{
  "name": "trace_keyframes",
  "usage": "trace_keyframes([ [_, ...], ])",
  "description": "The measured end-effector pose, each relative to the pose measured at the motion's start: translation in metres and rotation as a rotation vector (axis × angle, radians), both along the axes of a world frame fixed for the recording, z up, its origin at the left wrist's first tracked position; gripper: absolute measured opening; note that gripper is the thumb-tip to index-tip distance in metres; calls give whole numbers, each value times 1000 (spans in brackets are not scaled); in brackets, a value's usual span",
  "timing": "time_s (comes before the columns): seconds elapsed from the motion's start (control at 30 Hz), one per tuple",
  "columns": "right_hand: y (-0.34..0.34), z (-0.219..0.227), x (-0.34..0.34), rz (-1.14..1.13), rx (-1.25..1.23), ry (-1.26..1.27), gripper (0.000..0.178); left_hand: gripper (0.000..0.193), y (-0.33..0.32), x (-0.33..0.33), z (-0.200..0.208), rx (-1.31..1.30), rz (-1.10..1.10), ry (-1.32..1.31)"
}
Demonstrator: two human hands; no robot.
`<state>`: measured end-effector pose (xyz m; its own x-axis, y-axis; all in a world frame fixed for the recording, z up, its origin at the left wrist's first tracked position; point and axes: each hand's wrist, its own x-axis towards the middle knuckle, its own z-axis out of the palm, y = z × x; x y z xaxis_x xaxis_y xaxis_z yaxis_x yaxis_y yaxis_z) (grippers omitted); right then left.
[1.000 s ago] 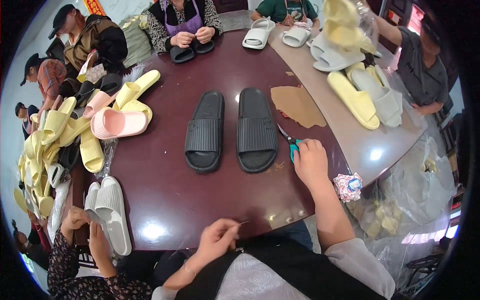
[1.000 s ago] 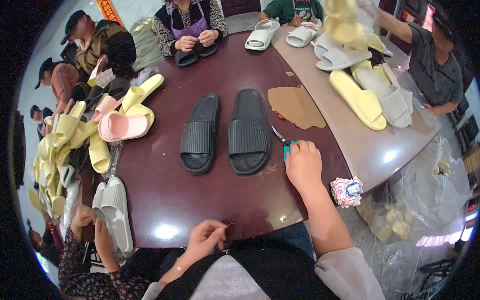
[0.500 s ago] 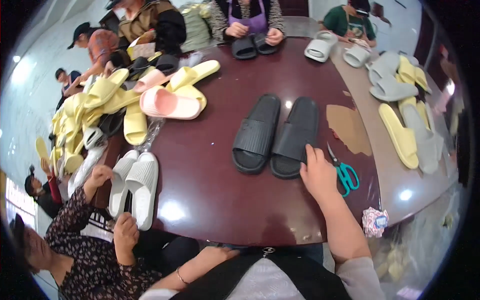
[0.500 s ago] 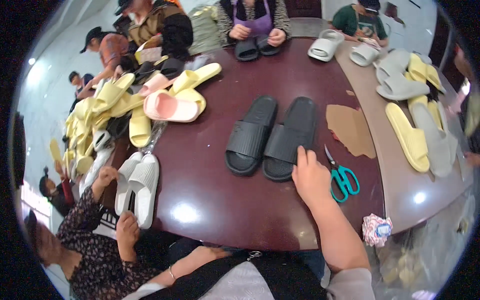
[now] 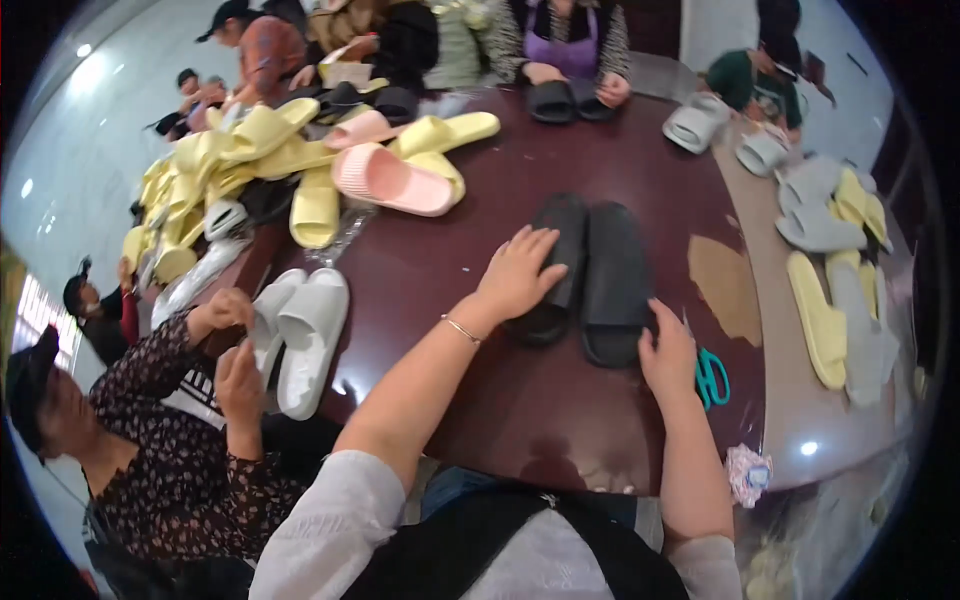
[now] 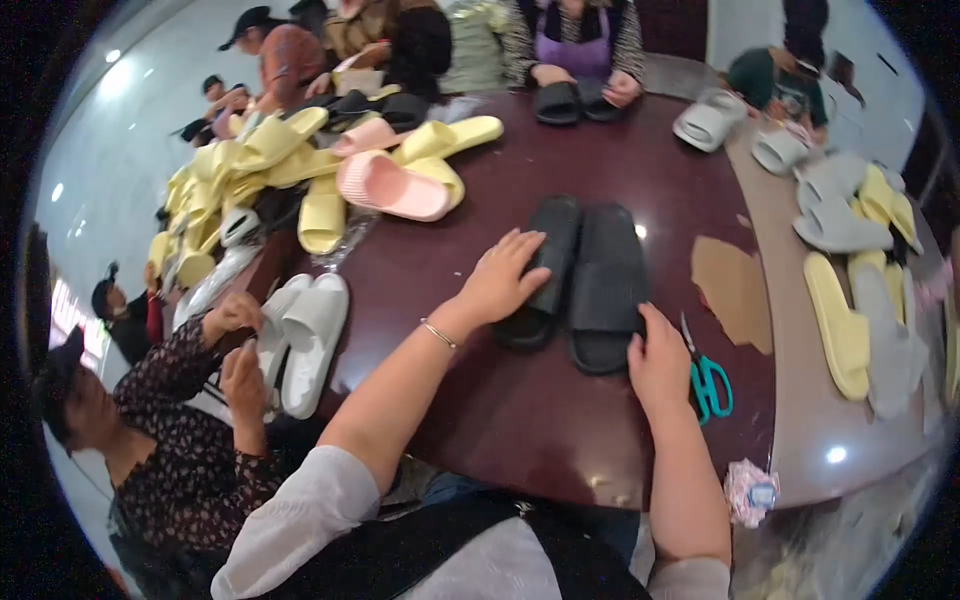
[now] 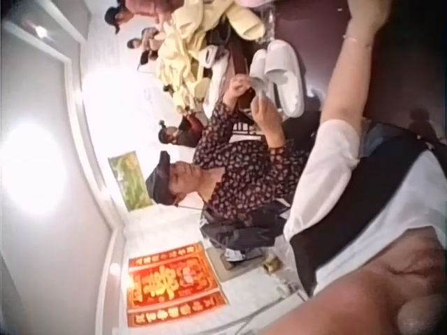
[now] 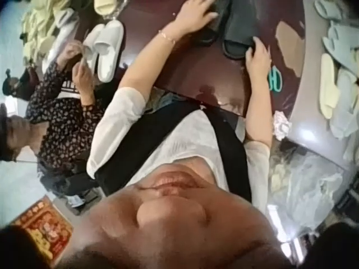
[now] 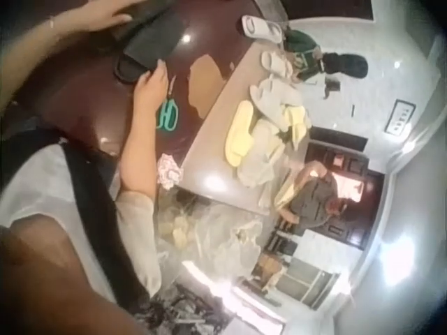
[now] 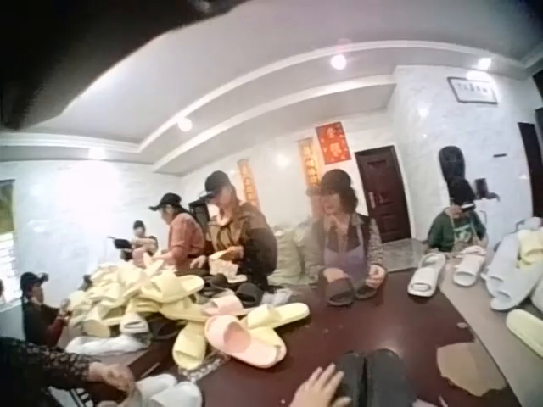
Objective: Inspecting slippers and using scissors to trim loose threads and apply labels.
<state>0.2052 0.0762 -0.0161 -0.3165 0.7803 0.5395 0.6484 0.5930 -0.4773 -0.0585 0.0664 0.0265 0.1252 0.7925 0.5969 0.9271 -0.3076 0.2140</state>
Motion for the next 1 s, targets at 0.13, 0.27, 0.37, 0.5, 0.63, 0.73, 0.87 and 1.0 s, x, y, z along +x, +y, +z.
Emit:
trace_keyframes([
  [0.13, 19, -10, 8, -50, -67, 55, 39, 43, 1, 17, -15, -182, 5, -35],
  [0.27, 34, -15, 12, 38, -66, 143, 37, 40, -38, 50, 4, -395, 121, 4],
  [0.37, 37, -15, 12, 114, -110, 173, 37, 38, -62, 62, -5, -383, 39, -114],
  [0.5, 33, -18, 9, 158, -163, 206, 33, 36, -61, 36, -4, -532, -26, -335],
  [0.63, 31, -16, 5, 158, -181, 208, 36, 41, -45, 26, -4, -378, -107, -50],
  [0.73, 33, -17, 5, 187, -151, 226, 35, 48, -36, 26, -20, -321, -181, 102],
  [0.87, 42, -22, 4, 213, -331, 562, 26, 53, -26, 27, -40, -450, -259, 57],
  [1.0, 48, -10, 7, 60, -608, 1391, 12, 41, -26, 12, -33, -646, -340, -553],
])
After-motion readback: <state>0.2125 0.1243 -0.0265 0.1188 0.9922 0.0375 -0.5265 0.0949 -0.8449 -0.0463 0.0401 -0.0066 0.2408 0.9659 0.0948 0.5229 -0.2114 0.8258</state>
